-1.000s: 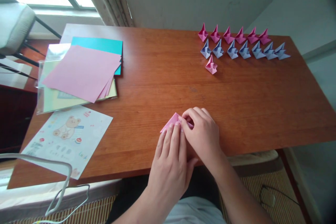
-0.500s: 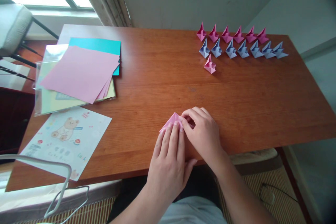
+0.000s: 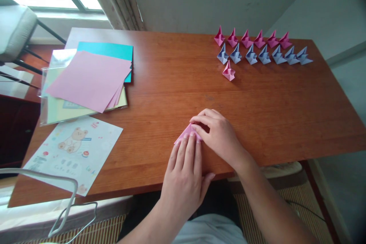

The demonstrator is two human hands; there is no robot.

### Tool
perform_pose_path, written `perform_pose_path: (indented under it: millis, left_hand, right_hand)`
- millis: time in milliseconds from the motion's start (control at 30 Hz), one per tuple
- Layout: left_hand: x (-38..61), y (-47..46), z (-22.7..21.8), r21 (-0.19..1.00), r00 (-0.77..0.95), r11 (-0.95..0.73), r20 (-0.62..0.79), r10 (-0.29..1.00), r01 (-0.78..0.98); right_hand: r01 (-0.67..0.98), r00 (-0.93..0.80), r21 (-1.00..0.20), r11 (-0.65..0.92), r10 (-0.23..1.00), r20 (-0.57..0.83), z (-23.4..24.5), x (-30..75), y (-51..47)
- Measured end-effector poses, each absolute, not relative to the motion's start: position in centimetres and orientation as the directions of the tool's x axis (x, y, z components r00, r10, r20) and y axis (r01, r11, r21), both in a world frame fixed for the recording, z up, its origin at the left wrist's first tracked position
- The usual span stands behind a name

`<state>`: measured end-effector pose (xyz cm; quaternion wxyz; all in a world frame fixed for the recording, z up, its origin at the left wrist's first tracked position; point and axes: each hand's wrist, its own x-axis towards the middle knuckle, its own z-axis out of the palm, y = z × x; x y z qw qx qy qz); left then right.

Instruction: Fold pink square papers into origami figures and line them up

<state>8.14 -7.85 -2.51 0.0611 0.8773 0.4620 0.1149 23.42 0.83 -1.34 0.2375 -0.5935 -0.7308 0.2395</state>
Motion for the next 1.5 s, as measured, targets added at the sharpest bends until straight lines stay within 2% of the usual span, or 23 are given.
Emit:
perform_pose_path:
  millis: [433, 633, 1000, 1500]
  left_hand:
    - [7.9, -7.3, -2.4, 0.226, 0.564, -0.590, 0.174, 0.807, 0.775]
    - [7.6, -6.6, -1.8, 0.218, 0.577, -0.609, 0.197, 0.792, 0.762]
    - [7.6, -6.5, -2.1, 0.186, 0.592, -0.630, 0.222, 0.775, 0.754]
    - [7.6, -6.7, -2.4, 0.187, 0.583, -0.623, 0.231, 0.779, 0.759]
  right_hand:
    - [0.749, -0.177, -0.639, 0.174, 0.982, 0.061, -1.7, 23.5, 0.9]
    - [0.672, -0.142, -0.723, 0.160, 0.986, 0.086, -1.8, 24.9, 0.6]
    - [0.802, -0.026, -0.590, 0.093, 0.992, 0.121, -1.8, 24.8, -3.4]
    - [0.812, -0.033, -0.572, 0.118, 0.987, 0.157, -2.5, 24.5, -3.8]
